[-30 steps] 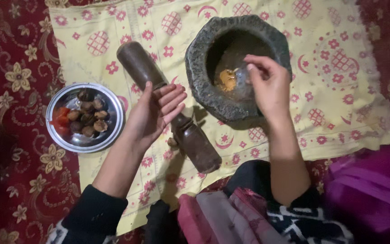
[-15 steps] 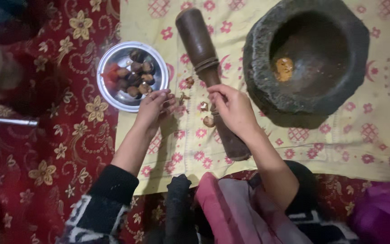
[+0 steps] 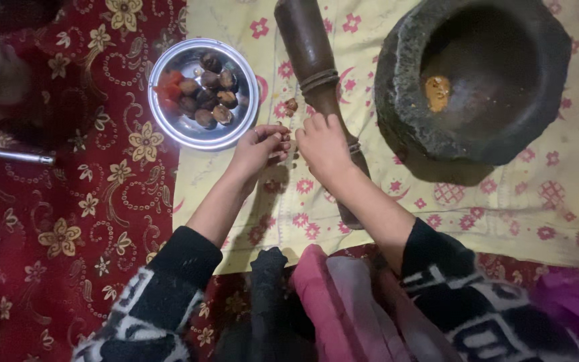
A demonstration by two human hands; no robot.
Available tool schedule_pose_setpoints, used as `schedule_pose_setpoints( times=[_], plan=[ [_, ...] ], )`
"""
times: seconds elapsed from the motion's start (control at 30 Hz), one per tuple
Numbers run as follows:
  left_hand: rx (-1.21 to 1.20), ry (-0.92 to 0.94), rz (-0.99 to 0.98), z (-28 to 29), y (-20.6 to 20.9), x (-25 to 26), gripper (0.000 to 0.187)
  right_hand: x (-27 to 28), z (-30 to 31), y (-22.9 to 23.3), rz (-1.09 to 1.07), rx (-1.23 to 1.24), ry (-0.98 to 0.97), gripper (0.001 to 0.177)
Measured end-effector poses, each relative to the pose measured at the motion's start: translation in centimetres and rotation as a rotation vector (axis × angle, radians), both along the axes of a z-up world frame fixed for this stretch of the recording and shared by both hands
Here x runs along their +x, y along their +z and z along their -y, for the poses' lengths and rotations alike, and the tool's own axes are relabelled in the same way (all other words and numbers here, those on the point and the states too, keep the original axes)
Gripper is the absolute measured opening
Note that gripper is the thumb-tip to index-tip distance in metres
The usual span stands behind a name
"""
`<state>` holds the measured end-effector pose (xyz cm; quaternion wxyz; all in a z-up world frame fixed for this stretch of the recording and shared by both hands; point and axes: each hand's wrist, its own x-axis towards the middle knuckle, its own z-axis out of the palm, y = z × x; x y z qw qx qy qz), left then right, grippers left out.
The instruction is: The person sits on a patterned floor cloth and uses a wooden pestle to crack nuts placed on the cloth. They then peel the shells off the cracked nuts by hand and place the nutmeats into a stone mortar.
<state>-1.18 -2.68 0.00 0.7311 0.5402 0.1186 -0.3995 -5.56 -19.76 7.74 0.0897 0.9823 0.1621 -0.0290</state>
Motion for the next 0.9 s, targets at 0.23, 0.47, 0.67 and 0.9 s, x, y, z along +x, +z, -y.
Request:
schedule_pose_setpoints(
  times=[0.23,0.47,0.67,0.9],
  plan=[
    [-0.177,0.059,-0.192,-0.3,1.2,0.3,0.026,0.8,-0.5,2.0,-0.115,0.980,-0.402,0.034],
    [-0.105,0.089,0.029,1.0,-1.0,3.1,0.033,0.3,1.4,1.5,0.141,1.014,-0.411,0.044],
    [0.545,0.084,0.812,3.6,0.4,8.0,0.030,2.2,3.7,-1.2,-0.118,0.852,-0.785,0.072],
    [0.893,-0.137,0.991,5.2,2.4,9.6,0.022,4.2,5.0,-2.5,-0.333,0.860,-0.901,0.062]
  ],
)
